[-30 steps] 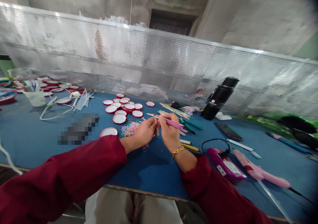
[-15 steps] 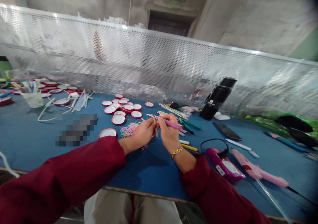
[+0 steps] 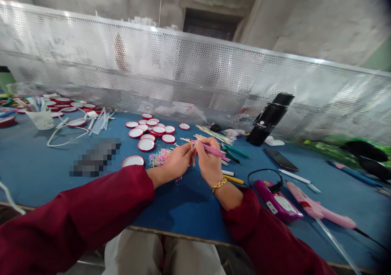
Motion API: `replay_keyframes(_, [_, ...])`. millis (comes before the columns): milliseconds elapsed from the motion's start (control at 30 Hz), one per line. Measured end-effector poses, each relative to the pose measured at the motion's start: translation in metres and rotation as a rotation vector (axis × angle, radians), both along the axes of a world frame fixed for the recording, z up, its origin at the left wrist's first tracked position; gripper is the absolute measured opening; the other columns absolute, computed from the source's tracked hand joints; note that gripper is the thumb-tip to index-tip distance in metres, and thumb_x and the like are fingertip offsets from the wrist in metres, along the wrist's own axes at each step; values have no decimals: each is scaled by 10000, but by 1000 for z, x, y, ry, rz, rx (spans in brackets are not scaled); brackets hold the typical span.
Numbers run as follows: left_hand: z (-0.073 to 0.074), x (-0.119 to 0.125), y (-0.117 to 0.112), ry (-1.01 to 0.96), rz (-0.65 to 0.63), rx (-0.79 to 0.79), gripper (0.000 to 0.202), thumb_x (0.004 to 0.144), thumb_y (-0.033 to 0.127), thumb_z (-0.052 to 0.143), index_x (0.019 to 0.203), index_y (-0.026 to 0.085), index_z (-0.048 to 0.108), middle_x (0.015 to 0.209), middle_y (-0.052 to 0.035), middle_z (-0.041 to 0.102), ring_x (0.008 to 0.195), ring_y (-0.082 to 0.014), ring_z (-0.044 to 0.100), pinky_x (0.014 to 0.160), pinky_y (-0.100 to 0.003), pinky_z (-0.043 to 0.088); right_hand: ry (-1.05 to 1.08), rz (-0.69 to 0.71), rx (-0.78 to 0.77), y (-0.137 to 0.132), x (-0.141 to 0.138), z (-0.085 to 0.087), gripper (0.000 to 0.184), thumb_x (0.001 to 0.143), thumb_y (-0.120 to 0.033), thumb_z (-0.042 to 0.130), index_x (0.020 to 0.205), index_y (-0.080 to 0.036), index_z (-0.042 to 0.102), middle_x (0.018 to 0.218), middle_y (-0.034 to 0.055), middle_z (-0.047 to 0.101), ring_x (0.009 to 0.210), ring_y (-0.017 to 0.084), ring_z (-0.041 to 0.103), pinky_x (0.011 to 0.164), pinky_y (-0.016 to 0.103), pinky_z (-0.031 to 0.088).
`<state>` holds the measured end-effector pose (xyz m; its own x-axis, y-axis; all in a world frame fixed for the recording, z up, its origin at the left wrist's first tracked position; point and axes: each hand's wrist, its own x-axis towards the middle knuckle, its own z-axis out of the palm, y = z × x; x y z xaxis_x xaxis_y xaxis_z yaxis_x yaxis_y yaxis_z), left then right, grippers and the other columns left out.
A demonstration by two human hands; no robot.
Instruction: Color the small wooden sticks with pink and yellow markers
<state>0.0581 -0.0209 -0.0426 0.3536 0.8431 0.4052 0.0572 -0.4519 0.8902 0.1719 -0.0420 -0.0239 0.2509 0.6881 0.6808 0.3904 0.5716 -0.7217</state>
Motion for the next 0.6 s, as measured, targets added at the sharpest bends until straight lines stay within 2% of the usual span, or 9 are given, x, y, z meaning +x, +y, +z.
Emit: replay_keyframes(600, [-3, 1, 1, -7, -3, -5, 314, 905, 427, 422, 824, 161, 568, 615, 5, 532, 527, -102, 425, 501, -227, 331, -3, 9, -33, -5, 1, 4, 153, 817, -332, 590, 749, -214, 519, 738, -12, 540, 702, 159, 547, 659, 306, 458])
